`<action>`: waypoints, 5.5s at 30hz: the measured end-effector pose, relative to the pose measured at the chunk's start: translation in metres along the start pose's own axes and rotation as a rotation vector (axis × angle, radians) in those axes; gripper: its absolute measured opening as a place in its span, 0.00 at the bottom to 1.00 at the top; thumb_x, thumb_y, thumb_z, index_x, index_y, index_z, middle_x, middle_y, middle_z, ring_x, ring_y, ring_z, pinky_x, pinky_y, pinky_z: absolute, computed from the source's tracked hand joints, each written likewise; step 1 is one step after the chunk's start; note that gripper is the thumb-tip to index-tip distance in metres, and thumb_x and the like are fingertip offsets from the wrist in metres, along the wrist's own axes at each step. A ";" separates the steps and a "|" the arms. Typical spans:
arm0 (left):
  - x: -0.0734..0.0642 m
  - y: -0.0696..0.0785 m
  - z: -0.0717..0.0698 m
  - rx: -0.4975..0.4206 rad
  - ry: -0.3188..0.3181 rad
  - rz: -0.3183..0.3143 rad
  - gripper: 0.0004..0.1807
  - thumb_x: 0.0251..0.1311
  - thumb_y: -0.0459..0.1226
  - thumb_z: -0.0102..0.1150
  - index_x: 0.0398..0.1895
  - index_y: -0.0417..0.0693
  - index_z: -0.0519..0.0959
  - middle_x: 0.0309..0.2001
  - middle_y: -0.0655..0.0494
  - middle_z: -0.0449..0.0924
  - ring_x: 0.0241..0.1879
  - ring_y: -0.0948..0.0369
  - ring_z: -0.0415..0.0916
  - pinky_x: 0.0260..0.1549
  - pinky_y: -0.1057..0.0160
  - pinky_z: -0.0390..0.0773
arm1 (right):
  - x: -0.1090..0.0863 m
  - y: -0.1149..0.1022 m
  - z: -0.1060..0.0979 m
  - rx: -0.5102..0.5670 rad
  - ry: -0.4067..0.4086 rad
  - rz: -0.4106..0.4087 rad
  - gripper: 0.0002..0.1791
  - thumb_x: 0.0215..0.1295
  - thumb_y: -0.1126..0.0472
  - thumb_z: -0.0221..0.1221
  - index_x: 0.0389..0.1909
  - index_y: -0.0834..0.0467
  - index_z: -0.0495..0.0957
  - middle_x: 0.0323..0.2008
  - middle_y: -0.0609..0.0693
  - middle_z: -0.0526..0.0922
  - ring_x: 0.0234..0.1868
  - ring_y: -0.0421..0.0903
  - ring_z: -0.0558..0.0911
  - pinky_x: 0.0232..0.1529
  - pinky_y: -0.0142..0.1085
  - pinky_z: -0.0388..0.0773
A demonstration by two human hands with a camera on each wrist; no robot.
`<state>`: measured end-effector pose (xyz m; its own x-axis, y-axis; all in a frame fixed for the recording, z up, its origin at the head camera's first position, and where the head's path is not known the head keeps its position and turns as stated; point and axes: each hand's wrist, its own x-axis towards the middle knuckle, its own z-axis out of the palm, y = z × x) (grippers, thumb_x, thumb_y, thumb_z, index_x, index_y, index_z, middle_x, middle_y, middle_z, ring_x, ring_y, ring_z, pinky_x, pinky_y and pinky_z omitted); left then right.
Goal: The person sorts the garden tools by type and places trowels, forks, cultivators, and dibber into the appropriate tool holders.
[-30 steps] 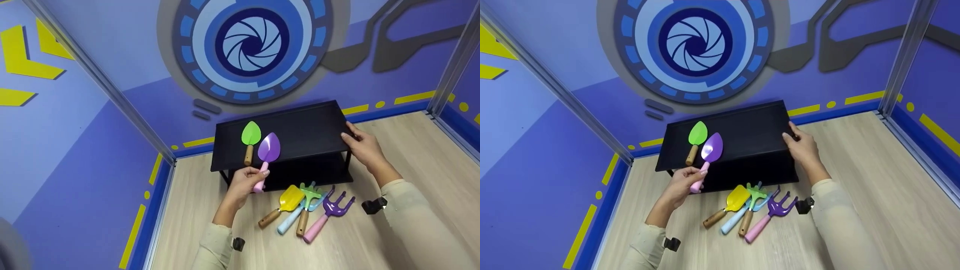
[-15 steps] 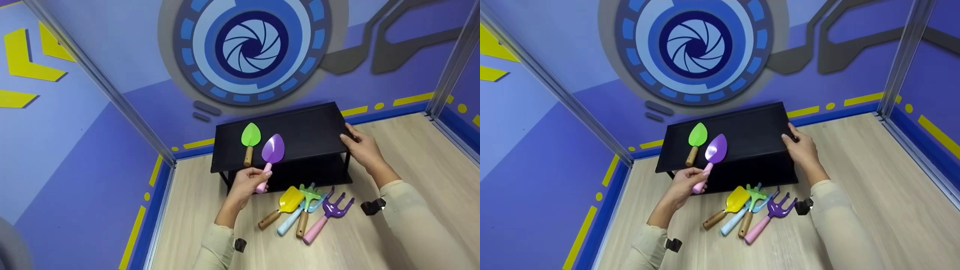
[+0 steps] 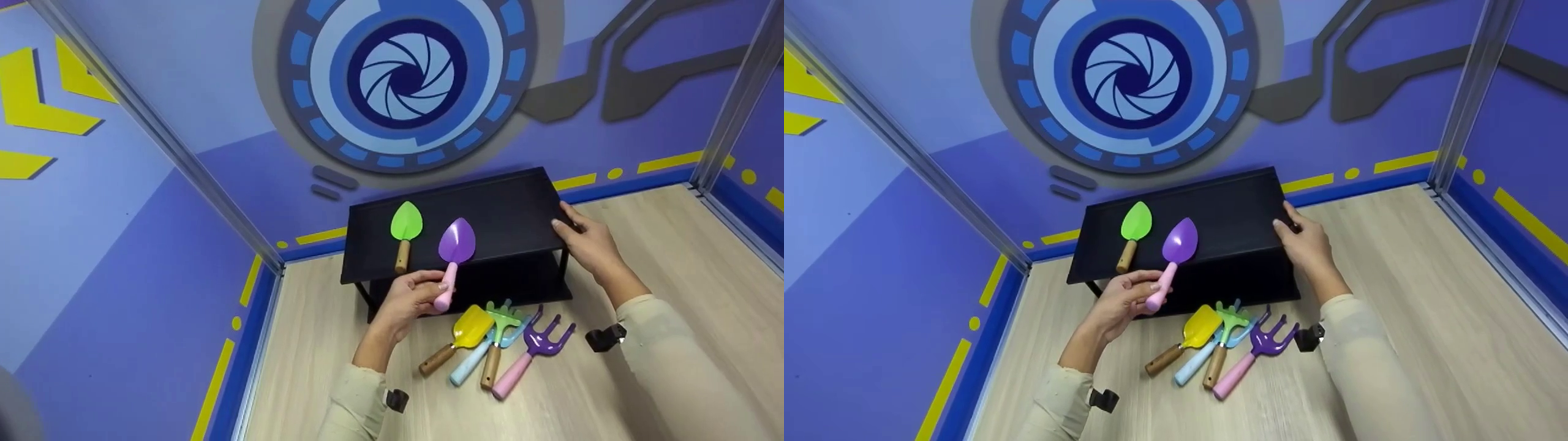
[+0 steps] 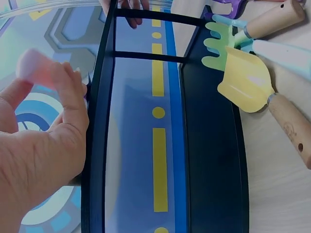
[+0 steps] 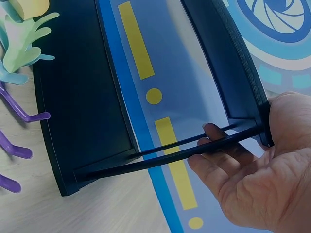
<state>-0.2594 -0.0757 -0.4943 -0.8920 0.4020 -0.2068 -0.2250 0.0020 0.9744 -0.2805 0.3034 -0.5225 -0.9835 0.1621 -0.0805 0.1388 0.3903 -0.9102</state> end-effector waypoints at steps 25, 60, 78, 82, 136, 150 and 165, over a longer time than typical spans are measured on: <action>0.012 -0.007 0.018 -0.182 0.017 0.007 0.29 0.63 0.26 0.67 0.68 0.35 0.75 0.42 0.52 0.88 0.34 0.59 0.86 0.32 0.67 0.89 | 0.000 0.000 0.002 0.005 -0.006 0.015 0.39 0.81 0.32 0.46 0.85 0.31 0.43 0.88 0.56 0.43 0.87 0.68 0.47 0.83 0.67 0.54; 0.033 -0.002 0.039 -0.205 0.146 0.016 0.31 0.66 0.30 0.69 0.71 0.38 0.72 0.45 0.49 0.83 0.36 0.61 0.80 0.39 0.70 0.83 | 0.000 -0.001 0.003 0.021 0.013 0.013 0.39 0.82 0.34 0.47 0.86 0.32 0.44 0.88 0.53 0.44 0.88 0.66 0.46 0.84 0.65 0.54; 0.038 -0.004 0.045 -0.149 0.138 0.032 0.30 0.70 0.31 0.67 0.73 0.39 0.70 0.45 0.51 0.89 0.41 0.63 0.85 0.42 0.69 0.82 | -0.001 -0.002 0.004 0.023 0.024 0.019 0.38 0.82 0.34 0.47 0.85 0.32 0.45 0.88 0.54 0.44 0.88 0.66 0.46 0.84 0.63 0.54; 0.039 -0.005 0.046 -0.144 0.147 0.029 0.29 0.73 0.34 0.65 0.73 0.40 0.70 0.47 0.49 0.90 0.40 0.62 0.85 0.43 0.69 0.83 | -0.002 -0.002 0.003 0.023 0.021 0.018 0.38 0.82 0.34 0.47 0.85 0.32 0.44 0.88 0.53 0.44 0.88 0.66 0.46 0.84 0.63 0.55; 0.049 -0.008 0.026 -0.050 0.184 -0.042 0.31 0.76 0.46 0.53 0.77 0.43 0.72 0.40 0.45 0.91 0.31 0.60 0.86 0.34 0.67 0.87 | -0.002 -0.001 0.005 0.031 0.028 0.012 0.38 0.82 0.33 0.47 0.85 0.31 0.45 0.88 0.53 0.45 0.88 0.65 0.47 0.84 0.63 0.56; 0.049 -0.010 0.028 -0.063 0.189 -0.040 0.29 0.75 0.42 0.60 0.77 0.45 0.73 0.37 0.47 0.92 0.29 0.62 0.84 0.31 0.69 0.86 | -0.002 0.000 0.006 0.031 0.031 0.010 0.38 0.82 0.33 0.47 0.85 0.32 0.45 0.88 0.52 0.45 0.88 0.65 0.46 0.84 0.63 0.56; 0.048 -0.006 0.028 0.050 0.236 -0.063 0.25 0.74 0.47 0.62 0.71 0.55 0.81 0.37 0.54 0.92 0.33 0.64 0.87 0.37 0.67 0.85 | -0.003 -0.001 0.005 0.046 0.029 0.014 0.38 0.82 0.33 0.47 0.85 0.31 0.45 0.88 0.53 0.44 0.88 0.64 0.48 0.83 0.61 0.60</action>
<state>-0.2904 -0.0309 -0.5079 -0.9450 0.1742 -0.2767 -0.2688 0.0677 0.9608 -0.2783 0.2978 -0.5234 -0.9776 0.1938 -0.0825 0.1468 0.3461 -0.9266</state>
